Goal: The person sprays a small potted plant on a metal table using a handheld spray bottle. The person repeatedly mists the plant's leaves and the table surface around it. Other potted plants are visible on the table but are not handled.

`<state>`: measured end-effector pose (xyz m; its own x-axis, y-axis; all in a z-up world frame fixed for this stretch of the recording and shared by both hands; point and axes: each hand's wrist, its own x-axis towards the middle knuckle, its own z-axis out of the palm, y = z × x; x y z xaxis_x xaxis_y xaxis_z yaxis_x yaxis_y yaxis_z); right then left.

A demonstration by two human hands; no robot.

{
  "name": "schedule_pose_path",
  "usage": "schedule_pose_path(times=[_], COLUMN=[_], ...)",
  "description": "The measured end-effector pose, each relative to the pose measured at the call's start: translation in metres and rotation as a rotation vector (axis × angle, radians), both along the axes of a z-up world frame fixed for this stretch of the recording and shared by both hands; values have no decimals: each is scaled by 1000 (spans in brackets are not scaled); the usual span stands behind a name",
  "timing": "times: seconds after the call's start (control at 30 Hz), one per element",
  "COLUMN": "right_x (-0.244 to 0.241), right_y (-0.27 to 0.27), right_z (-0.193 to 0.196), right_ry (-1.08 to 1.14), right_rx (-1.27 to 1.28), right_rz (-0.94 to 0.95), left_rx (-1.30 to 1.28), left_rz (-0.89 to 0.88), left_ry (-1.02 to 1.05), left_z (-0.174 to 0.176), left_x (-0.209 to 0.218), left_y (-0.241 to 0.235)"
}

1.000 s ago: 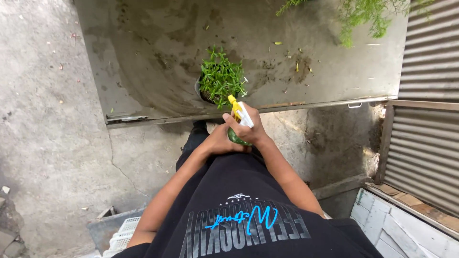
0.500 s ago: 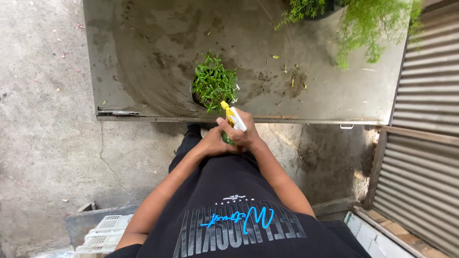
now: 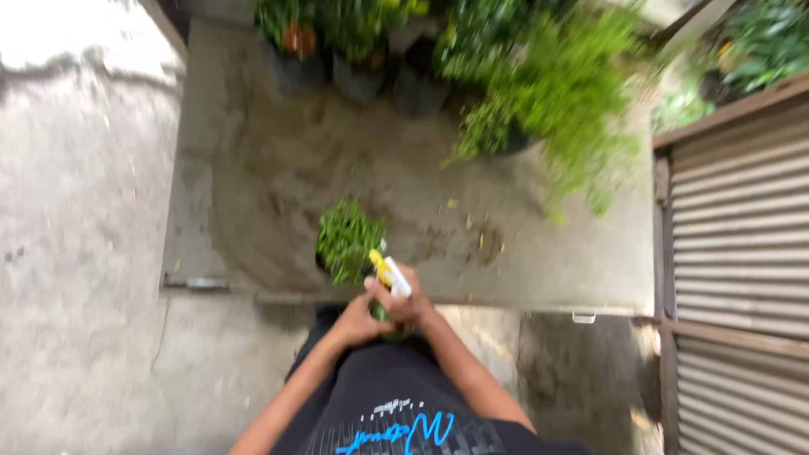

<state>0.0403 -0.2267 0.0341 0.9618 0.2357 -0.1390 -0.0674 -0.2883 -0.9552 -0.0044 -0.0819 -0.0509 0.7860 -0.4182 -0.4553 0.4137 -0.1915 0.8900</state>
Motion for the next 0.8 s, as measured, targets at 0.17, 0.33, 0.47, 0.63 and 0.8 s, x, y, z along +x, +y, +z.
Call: schedule_pose_path(times=[0.17, 0.33, 0.47, 0.63, 0.8], right_x=[18, 26, 32, 37, 38], right_y=[-13, -28, -42, -56, -59], right_z=[8, -2, 5, 8, 11], right_ry=[-35, -110, -58, -83, -93], right_rx=[15, -17, 7, -45, -96], right_rz=[36, 71, 90, 105, 143], left_rx=[11, -45, -21, 53, 125], left_rz=[53, 92, 81, 77, 74], left_ry=[2, 31, 35, 129, 160], left_z=[55, 37, 39, 61, 58], left_x=[19, 21, 28, 32, 32], left_y=[-11, -29, -43, -57, -60])
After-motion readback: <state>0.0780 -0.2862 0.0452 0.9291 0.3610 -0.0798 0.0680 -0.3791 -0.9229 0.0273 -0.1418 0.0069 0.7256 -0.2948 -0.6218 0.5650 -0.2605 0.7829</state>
